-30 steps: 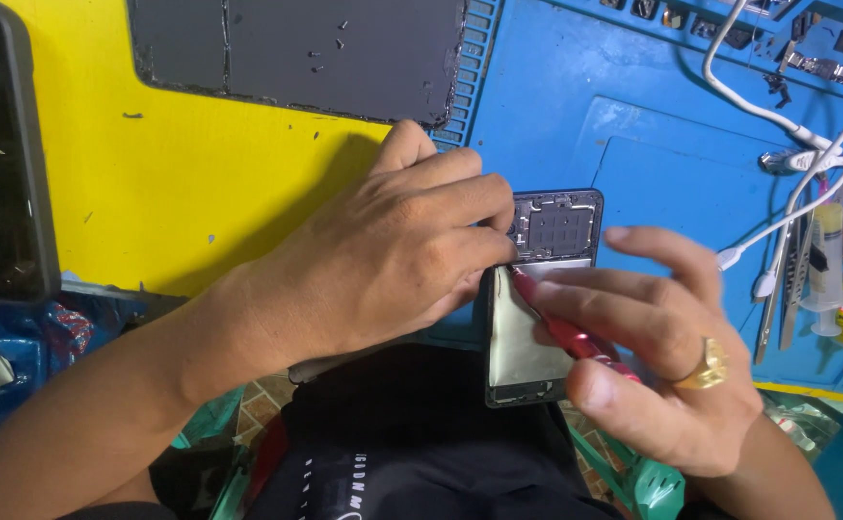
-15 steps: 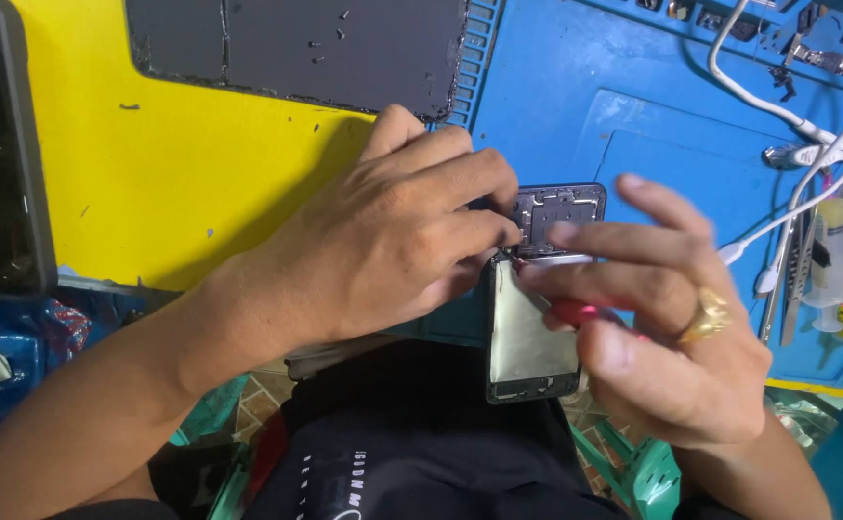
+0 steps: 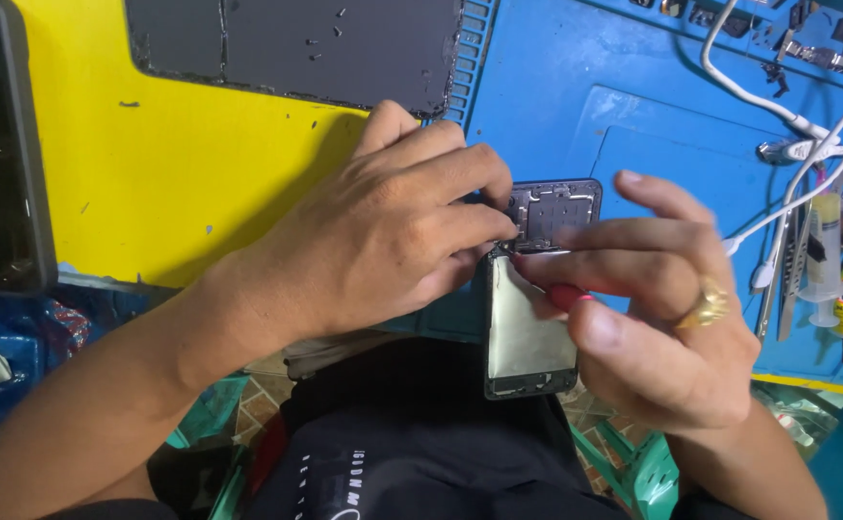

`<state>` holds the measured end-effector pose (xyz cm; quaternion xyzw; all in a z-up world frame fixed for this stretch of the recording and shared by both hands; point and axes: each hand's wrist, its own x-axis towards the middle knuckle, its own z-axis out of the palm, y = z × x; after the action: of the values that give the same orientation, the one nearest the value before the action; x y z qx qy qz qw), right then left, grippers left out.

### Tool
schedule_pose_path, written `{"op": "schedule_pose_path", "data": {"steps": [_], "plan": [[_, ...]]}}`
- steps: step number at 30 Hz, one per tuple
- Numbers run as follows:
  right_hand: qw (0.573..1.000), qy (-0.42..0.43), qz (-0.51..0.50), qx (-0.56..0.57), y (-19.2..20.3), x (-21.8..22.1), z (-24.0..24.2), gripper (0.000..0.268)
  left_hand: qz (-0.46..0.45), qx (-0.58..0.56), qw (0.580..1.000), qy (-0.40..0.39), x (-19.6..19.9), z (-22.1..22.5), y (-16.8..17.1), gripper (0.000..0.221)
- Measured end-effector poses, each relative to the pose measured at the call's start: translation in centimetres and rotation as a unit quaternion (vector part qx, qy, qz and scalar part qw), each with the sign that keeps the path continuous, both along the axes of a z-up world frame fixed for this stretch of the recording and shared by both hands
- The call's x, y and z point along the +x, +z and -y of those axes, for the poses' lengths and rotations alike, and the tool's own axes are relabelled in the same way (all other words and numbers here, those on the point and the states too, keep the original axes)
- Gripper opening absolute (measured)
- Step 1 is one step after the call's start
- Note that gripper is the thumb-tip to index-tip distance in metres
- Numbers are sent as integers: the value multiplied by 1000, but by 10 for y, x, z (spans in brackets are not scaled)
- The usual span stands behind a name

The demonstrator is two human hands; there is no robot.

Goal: The person uses a red screwdriver to unscrew and remove components from the back of a disassembled smartphone. They carefully pry open the device casing and manipulate internal parts on a cluttered workbench.

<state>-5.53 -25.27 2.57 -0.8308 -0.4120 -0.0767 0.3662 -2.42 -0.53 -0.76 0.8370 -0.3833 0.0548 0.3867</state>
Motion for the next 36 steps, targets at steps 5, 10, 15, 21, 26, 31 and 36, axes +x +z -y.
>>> {"op": "schedule_pose_path", "data": {"steps": [5, 10, 15, 21, 26, 31, 36], "plan": [[998, -11, -27, 58, -9, 0, -3, 40, 2, 6, 1000, -3, 0, -1, 1, 12], [999, -13, 5, 30, -13, 1, 5, 62, 12, 15, 1000, -1, -1, -1, 2, 16], [999, 28, -18, 34, -9, 0, -3, 55, 6, 3, 1000, 6, -2, 0, 1, 13], [994, 50, -85, 48, -5, -1, -3, 36, 5, 7, 1000, 0, -2, -1, 2, 19], [980, -48, -173, 83, -20, -10, 1, 24, 8, 9, 1000, 2, -2, 0, 2, 17], [981, -50, -186, 39, -10, -15, -6, 37, 14, 18, 1000, 0, -2, -1, 3, 18], [997, 31, -36, 63, -15, -5, -6, 42, 18, 21, 1000, 2, -2, -1, 3, 19]]}}
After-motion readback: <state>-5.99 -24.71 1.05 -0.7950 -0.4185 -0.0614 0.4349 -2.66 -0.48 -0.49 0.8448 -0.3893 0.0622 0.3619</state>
